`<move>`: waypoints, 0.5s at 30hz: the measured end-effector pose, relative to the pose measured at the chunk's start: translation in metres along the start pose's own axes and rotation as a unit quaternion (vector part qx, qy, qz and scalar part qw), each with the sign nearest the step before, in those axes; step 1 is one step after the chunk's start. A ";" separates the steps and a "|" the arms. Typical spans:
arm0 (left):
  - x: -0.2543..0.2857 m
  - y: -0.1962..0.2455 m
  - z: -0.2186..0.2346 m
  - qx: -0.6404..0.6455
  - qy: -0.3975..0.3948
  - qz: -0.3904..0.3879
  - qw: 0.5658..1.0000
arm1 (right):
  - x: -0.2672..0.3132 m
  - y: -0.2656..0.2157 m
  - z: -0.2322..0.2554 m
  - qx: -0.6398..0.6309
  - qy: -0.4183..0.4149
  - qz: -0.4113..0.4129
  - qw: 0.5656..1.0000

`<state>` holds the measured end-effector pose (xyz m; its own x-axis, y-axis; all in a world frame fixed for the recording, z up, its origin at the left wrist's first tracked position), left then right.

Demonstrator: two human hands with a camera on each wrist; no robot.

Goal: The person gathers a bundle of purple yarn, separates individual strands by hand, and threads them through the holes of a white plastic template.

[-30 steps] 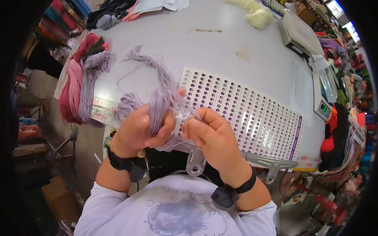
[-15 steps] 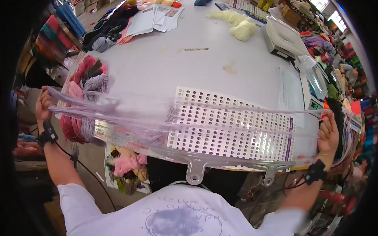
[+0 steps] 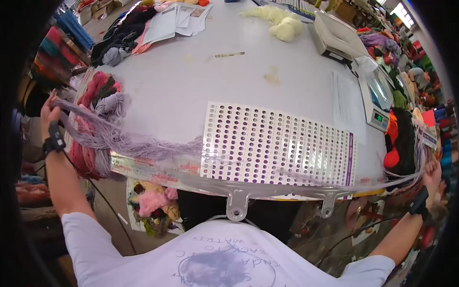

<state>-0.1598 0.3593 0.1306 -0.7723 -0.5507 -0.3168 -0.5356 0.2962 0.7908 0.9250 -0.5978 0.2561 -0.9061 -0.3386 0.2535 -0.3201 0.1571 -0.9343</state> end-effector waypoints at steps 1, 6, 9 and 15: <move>-0.019 0.000 0.025 -0.025 0.388 -0.167 0.906 | 0.037 0.018 -0.004 -0.001 0.000 -0.003 1.000; -0.085 -0.141 -0.196 -0.047 0.346 -0.136 0.927 | 0.141 0.162 -0.345 0.047 -0.088 -0.068 0.993; -0.100 -0.215 -0.259 0.082 0.094 -0.024 0.992 | 0.186 0.244 -0.435 0.296 -0.209 -0.150 0.920; -0.120 -0.337 -0.420 0.006 -0.055 0.049 0.997 | 0.319 0.351 -0.594 0.646 -0.525 0.128 0.539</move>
<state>0.2565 -0.0021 0.1219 -0.8534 -0.4299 -0.2947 -0.4594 0.3531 0.8150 0.3591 -0.0999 0.1584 -0.0009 -0.9041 0.4273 0.8530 -0.2237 -0.4715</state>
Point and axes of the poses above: each hand's wrist, its own x-axis away from the middle knuckle, its own z-axis out of the back of the hand, y = z × x, the point moved 8 cm from there along -x, towards the middle knuckle, and after that the axes turned 12 degrees about -z, right-handed, at the moved point
